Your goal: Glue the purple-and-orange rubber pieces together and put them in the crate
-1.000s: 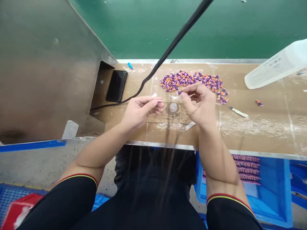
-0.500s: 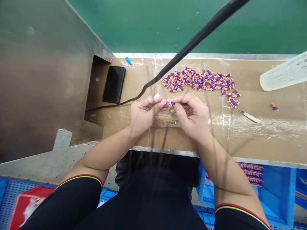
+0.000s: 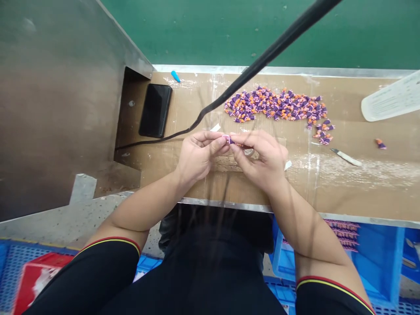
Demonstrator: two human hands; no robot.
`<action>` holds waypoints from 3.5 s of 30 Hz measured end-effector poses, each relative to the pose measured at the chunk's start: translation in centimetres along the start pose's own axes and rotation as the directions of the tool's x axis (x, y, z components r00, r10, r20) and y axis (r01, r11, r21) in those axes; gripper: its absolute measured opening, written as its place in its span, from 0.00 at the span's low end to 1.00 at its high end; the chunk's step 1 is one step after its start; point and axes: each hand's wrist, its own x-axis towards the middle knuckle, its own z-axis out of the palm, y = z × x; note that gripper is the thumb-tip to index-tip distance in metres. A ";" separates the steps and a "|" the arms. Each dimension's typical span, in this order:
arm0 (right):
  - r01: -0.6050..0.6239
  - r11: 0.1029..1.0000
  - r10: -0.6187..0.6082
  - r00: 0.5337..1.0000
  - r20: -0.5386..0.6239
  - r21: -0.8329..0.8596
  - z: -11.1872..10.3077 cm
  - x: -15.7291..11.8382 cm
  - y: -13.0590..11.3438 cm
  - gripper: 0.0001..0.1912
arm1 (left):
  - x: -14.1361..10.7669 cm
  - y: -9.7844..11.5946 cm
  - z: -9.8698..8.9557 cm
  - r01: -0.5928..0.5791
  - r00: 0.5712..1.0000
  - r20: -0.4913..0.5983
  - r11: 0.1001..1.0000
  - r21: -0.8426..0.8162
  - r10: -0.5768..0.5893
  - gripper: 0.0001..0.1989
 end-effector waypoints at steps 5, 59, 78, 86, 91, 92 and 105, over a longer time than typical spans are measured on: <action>0.068 0.997 -0.069 0.996 -0.048 -0.031 0.2 -0.1 0.0 0.05 | -0.1 -0.1 0.1 -0.012 1.000 0.021 0.999 -0.039 0.012 0.25; 0.147 0.988 -0.148 0.989 -0.028 -0.057 -0.1 -0.9 -0.3 0.12 | -1.5 -0.5 -0.2 -0.475 0.880 0.158 0.803 0.361 0.449 0.15; 0.045 0.993 -0.057 0.993 -0.108 -0.106 0.5 -0.9 0.0 0.02 | -0.9 -2.5 -2.1 -0.570 0.818 0.341 0.732 0.373 0.463 0.17; 0.145 0.989 -0.142 0.981 -0.130 0.010 0.4 -0.7 -0.1 0.11 | -0.7 -2.8 -2.5 -0.641 0.764 0.393 0.667 0.380 0.511 0.19; 0.061 0.998 -0.062 0.996 -0.065 -0.008 0.1 -0.7 0.0 0.10 | 0.7 -4.3 -3.3 -0.775 0.627 0.500 0.545 0.321 0.597 0.23; 0.050 0.998 -0.052 0.997 -0.056 -0.032 0.1 -0.7 0.1 0.08 | 0.9 -4.5 -3.5 -0.782 0.616 0.514 0.542 0.309 0.596 0.23; -0.261 0.956 0.270 0.961 -0.057 0.133 -6.4 -3.7 -0.5 0.03 | 2.1 -4.4 -3.9 -0.653 0.756 0.394 0.643 0.401 0.522 0.25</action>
